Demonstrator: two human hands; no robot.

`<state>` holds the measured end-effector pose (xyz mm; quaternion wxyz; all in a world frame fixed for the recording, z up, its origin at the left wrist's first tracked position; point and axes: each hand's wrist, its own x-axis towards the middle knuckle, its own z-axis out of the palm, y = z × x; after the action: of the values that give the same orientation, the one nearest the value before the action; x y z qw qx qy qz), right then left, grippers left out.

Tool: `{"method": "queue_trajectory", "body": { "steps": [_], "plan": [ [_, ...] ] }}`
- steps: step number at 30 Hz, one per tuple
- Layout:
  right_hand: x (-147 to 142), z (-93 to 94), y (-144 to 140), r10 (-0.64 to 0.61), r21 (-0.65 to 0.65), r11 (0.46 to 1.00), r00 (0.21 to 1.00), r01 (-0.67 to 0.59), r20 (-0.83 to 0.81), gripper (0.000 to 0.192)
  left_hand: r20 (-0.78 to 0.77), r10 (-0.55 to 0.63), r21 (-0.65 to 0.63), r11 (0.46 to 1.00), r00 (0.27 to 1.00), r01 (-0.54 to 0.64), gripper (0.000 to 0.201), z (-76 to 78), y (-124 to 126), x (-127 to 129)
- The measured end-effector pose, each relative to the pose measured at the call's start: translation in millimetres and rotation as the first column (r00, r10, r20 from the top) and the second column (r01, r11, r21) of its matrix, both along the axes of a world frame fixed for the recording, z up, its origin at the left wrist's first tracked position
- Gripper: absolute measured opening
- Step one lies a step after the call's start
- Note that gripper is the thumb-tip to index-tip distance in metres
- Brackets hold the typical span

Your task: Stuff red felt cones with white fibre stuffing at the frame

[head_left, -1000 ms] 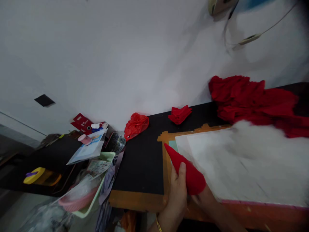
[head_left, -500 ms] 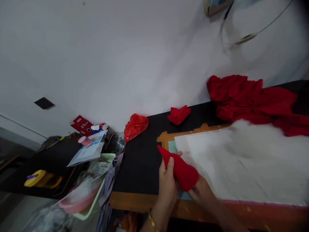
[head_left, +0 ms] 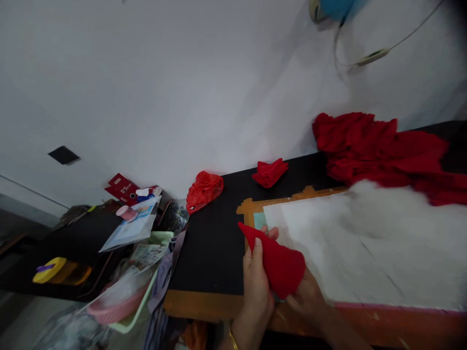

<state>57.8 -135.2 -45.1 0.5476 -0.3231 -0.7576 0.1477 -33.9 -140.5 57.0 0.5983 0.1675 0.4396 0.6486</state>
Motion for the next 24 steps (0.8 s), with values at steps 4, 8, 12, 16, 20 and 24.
{"method": "queue_trajectory", "body": {
  "steps": [4, 8, 12, 16, 20, 24],
  "plan": [
    [0.0, 6.4, 4.4, 0.037, 0.1, 0.994, 0.998, -0.043, 0.056, 0.057, -0.034, -0.002, 0.015, 1.0, 0.999, 0.003, 0.054, 1.4, 1.2, -1.2],
    [-0.1, 13.0, 5.3, 0.085, -0.002, 0.996, 0.994, -0.085, 0.065, 0.064, -0.118, -0.02, 0.003, 1.0, 0.993, 0.02, 0.059, -3.5, -2.6, -0.1],
    [1.1, 22.5, 3.1, 0.145, -0.092, 0.985, 0.989, -0.143, 0.018, 0.071, -0.377, -0.141, -0.071, 0.99, 0.915, 0.124, 0.051, -10.0, -7.8, -3.4],
    [3.5, 25.1, 1.5, 0.254, -0.142, 0.956, 0.967, -0.256, -0.036, 0.066, -0.526, -0.211, -0.078, 0.977, 0.824, 0.201, 0.04, -12.0, -9.8, -6.8],
    [5.2, 10.0, -0.6, 0.184, -0.181, 0.965, 0.982, -0.188, -0.042, 0.065, -0.373, -0.169, -0.062, 0.986, 0.912, 0.158, 0.048, -8.7, -7.1, -5.0],
    [5.1, -5.0, -1.6, 0.1, -0.02, 0.995, 0.994, -0.101, -0.04, 0.06, -0.193, -0.017, -0.042, 0.999, 0.981, 0.009, 0.053, -1.7, -2.0, -0.9]
  ]
}}
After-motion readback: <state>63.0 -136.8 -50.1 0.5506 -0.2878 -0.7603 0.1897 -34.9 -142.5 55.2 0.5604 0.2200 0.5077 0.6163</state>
